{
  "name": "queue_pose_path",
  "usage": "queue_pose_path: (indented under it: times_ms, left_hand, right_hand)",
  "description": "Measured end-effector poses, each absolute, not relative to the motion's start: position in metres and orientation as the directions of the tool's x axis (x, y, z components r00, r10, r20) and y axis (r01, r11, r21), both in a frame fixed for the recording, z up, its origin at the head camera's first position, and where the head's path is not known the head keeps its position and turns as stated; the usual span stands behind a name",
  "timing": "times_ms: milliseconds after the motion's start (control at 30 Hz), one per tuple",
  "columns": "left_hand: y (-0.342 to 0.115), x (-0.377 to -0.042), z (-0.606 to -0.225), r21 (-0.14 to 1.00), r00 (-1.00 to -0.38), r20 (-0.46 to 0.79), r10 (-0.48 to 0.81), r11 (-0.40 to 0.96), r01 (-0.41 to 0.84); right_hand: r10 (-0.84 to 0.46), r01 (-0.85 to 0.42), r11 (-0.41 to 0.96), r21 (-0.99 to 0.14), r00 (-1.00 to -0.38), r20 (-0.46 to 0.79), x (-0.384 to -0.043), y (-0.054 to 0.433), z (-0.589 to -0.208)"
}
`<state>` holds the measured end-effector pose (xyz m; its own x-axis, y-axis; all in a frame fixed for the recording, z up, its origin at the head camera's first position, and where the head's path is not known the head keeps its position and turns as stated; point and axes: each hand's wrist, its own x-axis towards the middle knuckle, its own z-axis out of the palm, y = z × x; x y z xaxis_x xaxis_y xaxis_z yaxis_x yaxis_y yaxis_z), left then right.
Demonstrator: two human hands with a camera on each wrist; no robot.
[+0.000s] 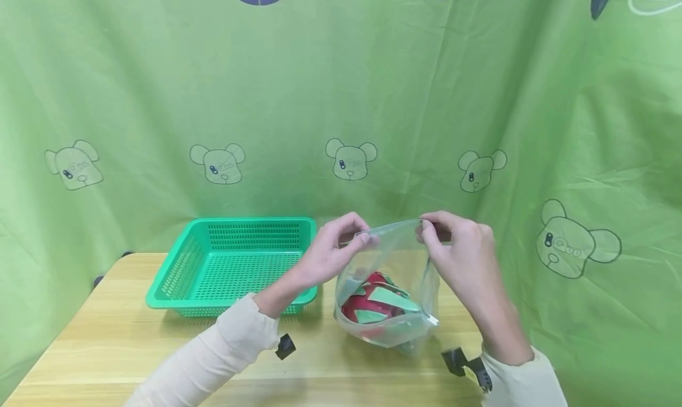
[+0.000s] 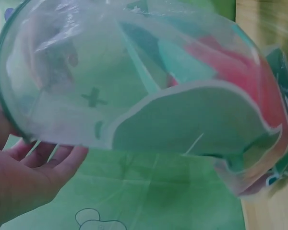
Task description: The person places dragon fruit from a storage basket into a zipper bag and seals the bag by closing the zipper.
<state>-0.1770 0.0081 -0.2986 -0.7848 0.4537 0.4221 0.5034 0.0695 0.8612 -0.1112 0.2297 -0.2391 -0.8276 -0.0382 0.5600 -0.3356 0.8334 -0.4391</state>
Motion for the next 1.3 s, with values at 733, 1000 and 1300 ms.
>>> queue_pose_path:
  times_ms: [733, 1000, 1300]
  left_hand:
    - [0.041, -0.185, -0.287, 0.876, -0.856, 0.481, 0.190, -0.091, 0.473]
    - [0.048, -0.186, -0.283, 0.880, -0.867, 0.474, 0.152, -0.044, 0.474]
    - [0.056, -0.189, -0.279, 0.898, -0.896, 0.439, 0.071, -0.075, 0.434]
  right_hand:
    - [-0.101, -0.399, 0.822, -0.407, -0.805, 0.585, -0.101, 0.230, -0.250]
    - [-0.106, -0.401, 0.802, -0.442, -0.825, 0.554, -0.091, 0.226, -0.258]
    - [-0.140, -0.430, 0.780, -0.454, -0.827, 0.544, -0.070, 0.217, -0.270]
